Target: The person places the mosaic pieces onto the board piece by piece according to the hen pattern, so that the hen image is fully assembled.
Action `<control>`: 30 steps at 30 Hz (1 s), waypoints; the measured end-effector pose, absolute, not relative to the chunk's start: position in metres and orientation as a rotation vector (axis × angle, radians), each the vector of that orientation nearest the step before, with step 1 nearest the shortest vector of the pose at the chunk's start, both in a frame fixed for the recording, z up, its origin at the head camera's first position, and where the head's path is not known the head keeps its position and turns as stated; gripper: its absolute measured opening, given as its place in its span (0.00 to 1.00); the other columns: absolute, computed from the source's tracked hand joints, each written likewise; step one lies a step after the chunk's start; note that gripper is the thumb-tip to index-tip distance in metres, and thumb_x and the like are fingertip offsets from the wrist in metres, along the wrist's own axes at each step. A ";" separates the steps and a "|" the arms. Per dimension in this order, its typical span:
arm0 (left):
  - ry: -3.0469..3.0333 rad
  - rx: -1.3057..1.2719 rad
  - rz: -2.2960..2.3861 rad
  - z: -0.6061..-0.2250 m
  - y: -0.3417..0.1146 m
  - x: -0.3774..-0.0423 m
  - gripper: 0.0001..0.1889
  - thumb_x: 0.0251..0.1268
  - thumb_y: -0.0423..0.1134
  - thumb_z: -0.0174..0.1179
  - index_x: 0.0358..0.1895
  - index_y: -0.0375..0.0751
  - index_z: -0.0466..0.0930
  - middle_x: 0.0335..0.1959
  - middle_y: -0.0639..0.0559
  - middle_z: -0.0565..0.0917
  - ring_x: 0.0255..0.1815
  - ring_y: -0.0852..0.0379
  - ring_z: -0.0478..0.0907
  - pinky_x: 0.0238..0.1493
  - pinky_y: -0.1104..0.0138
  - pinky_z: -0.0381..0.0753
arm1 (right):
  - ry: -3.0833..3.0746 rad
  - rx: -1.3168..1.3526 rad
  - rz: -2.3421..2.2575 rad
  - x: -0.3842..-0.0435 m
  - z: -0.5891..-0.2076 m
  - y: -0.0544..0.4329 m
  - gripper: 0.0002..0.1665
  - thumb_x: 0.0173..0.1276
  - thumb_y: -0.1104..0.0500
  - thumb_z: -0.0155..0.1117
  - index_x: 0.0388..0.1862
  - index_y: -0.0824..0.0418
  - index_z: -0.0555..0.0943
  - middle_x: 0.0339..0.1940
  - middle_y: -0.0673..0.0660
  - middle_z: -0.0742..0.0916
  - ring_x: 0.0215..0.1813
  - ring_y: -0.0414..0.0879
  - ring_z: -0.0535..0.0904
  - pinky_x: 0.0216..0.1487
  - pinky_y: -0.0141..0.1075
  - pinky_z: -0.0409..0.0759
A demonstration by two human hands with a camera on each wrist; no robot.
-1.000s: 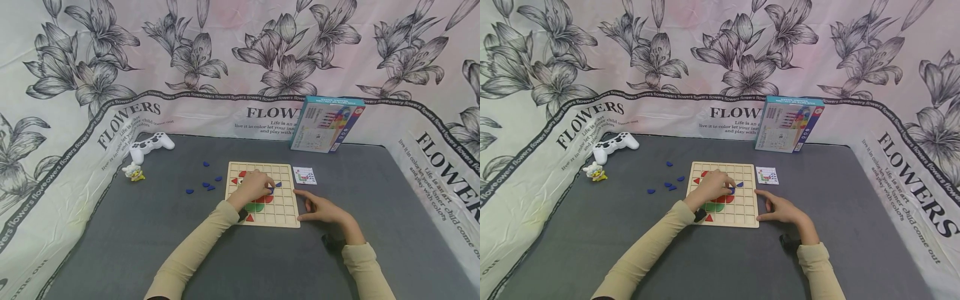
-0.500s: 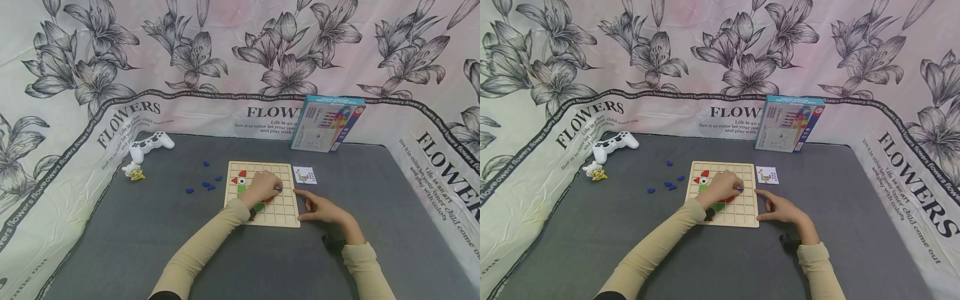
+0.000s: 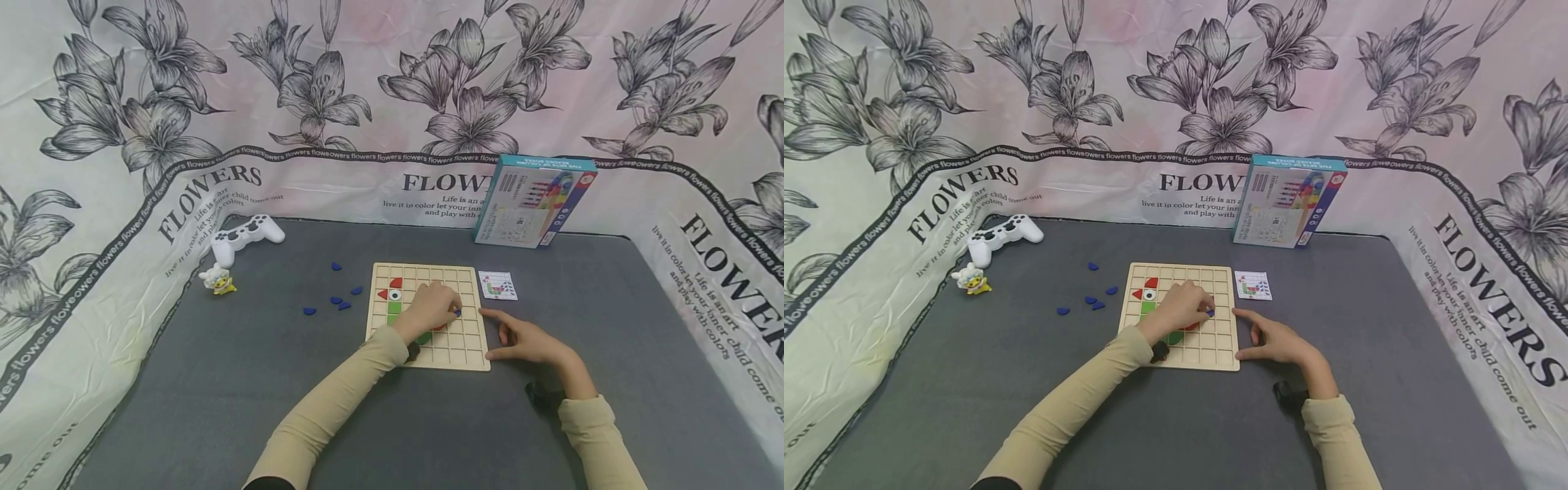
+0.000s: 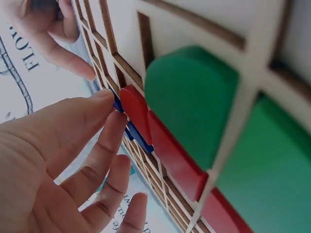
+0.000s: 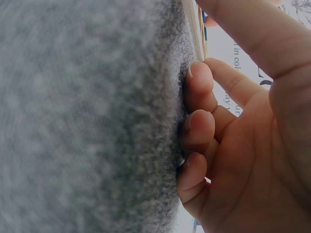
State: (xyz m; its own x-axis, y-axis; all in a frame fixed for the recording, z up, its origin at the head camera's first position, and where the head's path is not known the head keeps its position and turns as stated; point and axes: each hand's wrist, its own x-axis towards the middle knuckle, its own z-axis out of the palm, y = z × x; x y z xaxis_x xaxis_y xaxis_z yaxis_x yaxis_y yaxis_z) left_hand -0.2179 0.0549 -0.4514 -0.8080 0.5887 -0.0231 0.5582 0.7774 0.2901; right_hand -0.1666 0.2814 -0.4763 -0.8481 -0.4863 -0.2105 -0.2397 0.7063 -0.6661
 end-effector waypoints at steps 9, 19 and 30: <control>2.887 0.956 0.470 -0.449 0.038 -0.213 0.09 0.60 0.43 0.62 0.42 0.56 0.85 0.37 0.60 0.84 0.40 0.58 0.74 0.40 0.63 0.72 | 2.550 -0.589 -0.926 -0.165 -0.474 0.279 0.49 0.51 0.45 0.72 0.70 0.53 0.61 0.28 0.51 0.73 0.24 0.38 0.65 0.25 0.30 0.63; 2.904 0.850 0.617 -0.441 -0.002 -0.209 0.11 0.59 0.43 0.63 0.45 0.53 0.85 0.38 0.58 0.83 0.43 0.55 0.74 0.41 0.62 0.72 | 2.559 -0.544 -0.911 -0.166 -0.474 0.279 0.50 0.50 0.44 0.73 0.69 0.53 0.61 0.28 0.51 0.73 0.25 0.40 0.65 0.25 0.30 0.63; 2.982 0.685 0.715 -0.442 -0.062 -0.204 0.10 0.57 0.40 0.64 0.43 0.49 0.85 0.38 0.53 0.84 0.44 0.52 0.73 0.48 0.53 0.70 | 2.550 -0.561 -0.920 -0.165 -0.475 0.281 0.50 0.51 0.44 0.72 0.70 0.53 0.60 0.28 0.51 0.72 0.24 0.40 0.65 0.25 0.30 0.63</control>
